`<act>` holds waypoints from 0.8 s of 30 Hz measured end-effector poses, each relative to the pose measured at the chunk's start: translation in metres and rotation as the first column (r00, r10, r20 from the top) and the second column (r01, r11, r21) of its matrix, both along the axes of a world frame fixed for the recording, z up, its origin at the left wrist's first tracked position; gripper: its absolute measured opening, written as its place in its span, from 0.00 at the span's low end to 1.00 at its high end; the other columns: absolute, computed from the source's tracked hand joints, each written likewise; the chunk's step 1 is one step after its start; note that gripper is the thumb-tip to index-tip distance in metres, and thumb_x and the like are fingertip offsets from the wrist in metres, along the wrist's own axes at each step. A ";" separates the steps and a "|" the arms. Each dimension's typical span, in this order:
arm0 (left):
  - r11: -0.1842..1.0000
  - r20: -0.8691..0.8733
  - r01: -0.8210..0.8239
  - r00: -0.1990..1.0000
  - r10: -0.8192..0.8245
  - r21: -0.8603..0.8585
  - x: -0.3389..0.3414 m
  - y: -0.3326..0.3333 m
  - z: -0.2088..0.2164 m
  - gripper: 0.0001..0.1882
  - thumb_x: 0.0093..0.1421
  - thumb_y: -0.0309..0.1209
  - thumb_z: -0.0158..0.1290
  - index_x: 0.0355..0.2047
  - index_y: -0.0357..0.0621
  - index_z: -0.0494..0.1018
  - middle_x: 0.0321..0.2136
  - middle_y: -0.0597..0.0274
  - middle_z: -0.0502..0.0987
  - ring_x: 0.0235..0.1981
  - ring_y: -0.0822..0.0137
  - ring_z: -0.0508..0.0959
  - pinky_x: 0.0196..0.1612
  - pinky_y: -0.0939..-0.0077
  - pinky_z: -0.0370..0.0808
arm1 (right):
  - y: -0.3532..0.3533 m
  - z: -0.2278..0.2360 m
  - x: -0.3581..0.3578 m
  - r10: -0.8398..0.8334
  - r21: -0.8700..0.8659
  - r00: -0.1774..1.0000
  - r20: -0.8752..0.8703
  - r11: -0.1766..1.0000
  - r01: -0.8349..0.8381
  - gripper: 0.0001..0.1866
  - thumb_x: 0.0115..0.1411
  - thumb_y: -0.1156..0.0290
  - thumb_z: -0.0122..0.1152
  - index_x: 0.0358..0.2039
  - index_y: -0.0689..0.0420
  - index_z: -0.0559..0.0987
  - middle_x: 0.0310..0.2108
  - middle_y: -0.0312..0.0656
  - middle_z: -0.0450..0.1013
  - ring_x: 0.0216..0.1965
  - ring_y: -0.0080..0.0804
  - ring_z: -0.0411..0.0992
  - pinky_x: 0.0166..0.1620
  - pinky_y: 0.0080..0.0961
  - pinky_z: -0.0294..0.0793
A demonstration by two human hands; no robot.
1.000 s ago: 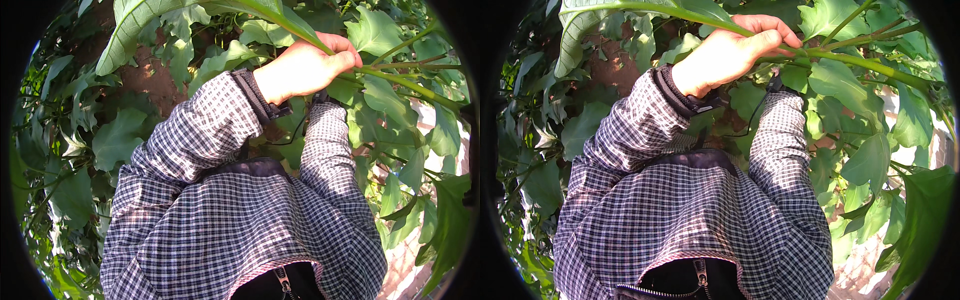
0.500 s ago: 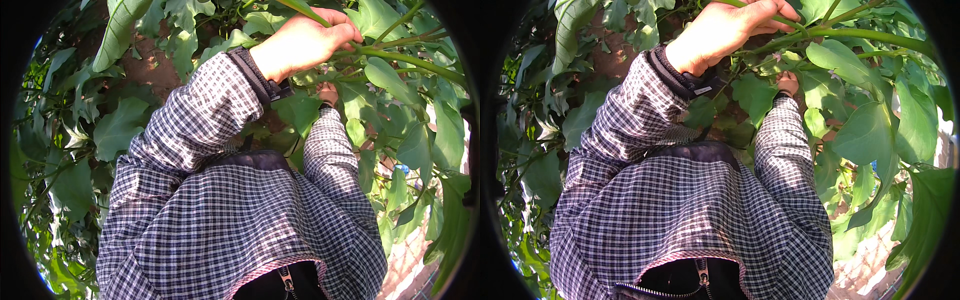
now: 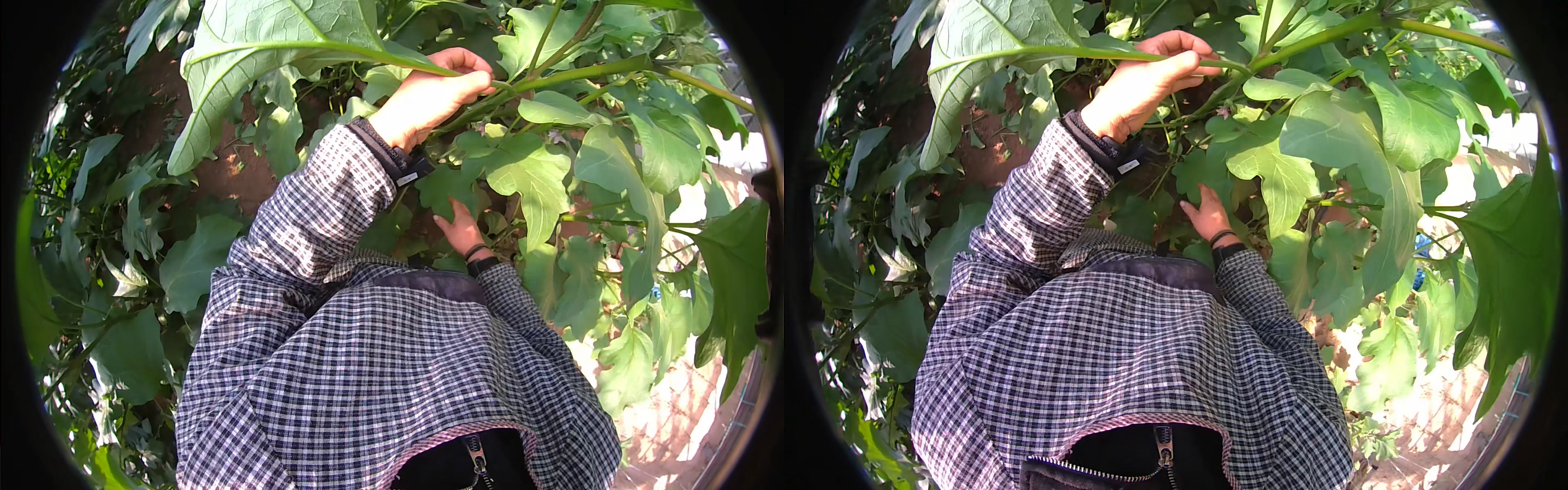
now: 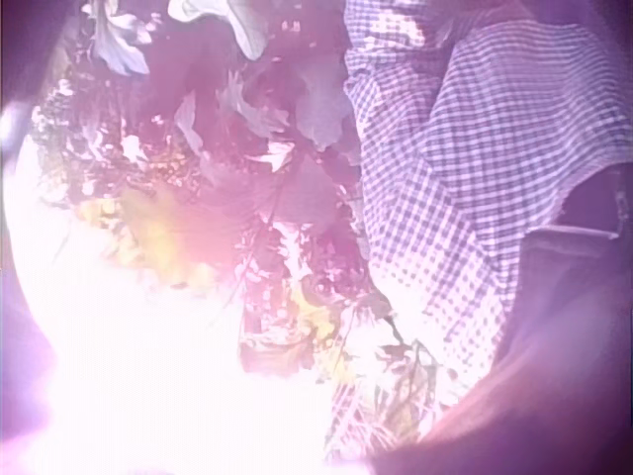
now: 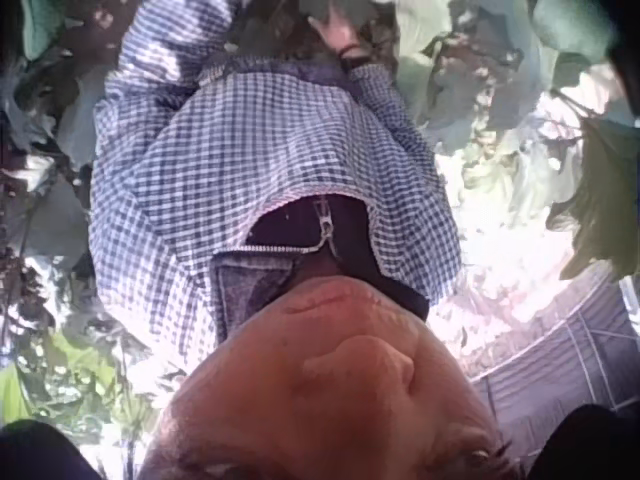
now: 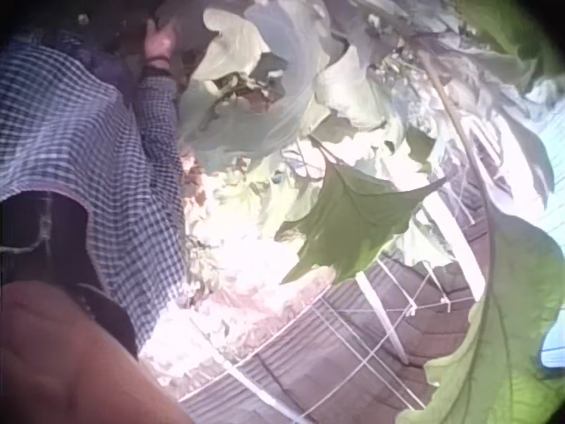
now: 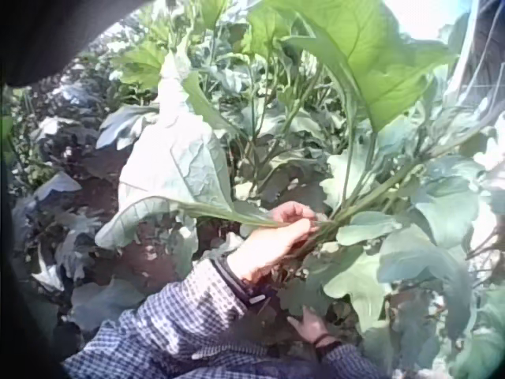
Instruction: The person reaches into dense eggplant plants and removes leaves and small stems by hand. They move through the foliage, pulling off individual leaves and occasionally small branches, then continue to the next section of the plant.
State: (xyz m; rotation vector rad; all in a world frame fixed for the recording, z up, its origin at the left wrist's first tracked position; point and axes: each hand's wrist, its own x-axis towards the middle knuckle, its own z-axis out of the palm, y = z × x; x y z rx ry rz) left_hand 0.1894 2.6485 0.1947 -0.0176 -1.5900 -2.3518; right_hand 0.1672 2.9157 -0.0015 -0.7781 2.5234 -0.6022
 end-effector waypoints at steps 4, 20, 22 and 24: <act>1.000 0.185 -0.012 0.983 0.009 0.012 0.001 0.020 0.011 0.11 0.63 0.42 0.54 0.34 0.49 0.72 0.31 0.69 0.78 0.36 0.73 0.78 0.39 0.77 0.73 | -0.015 0.142 -0.005 0.325 -0.461 0.921 0.215 0.865 -0.198 0.23 0.60 0.67 0.59 0.54 0.63 0.72 0.52 0.50 0.71 0.56 0.40 0.69 0.59 0.32 0.66; 0.798 -0.394 0.391 0.894 -0.211 0.459 -0.011 0.046 0.019 0.30 0.67 0.58 0.38 0.42 0.40 0.70 0.43 0.56 0.75 0.41 0.65 0.76 0.43 0.70 0.73 | -0.012 0.292 -0.067 0.184 -0.807 0.983 -0.016 0.579 -0.121 0.35 0.58 0.67 0.59 0.65 0.59 0.60 0.63 0.46 0.62 0.58 0.35 0.67 0.57 0.29 0.66; 0.912 -0.417 0.197 0.908 -0.032 0.361 -0.010 0.055 0.029 0.22 0.68 0.48 0.42 0.44 0.40 0.69 0.45 0.57 0.75 0.44 0.67 0.74 0.48 0.70 0.71 | -0.020 0.294 -0.055 0.344 -0.227 0.894 -0.286 0.883 -0.412 0.36 0.57 0.69 0.62 0.65 0.58 0.60 0.61 0.44 0.64 0.54 0.35 0.69 0.56 0.31 0.68; 0.965 -0.387 0.036 0.919 0.071 0.261 -0.007 0.057 0.040 0.22 0.67 0.47 0.43 0.45 0.40 0.70 0.47 0.59 0.74 0.46 0.69 0.73 0.52 0.73 0.68 | -0.024 0.302 -0.044 0.513 0.133 0.858 0.018 0.850 -0.510 0.36 0.58 0.68 0.63 0.65 0.59 0.60 0.57 0.44 0.67 0.50 0.30 0.71 0.51 0.30 0.73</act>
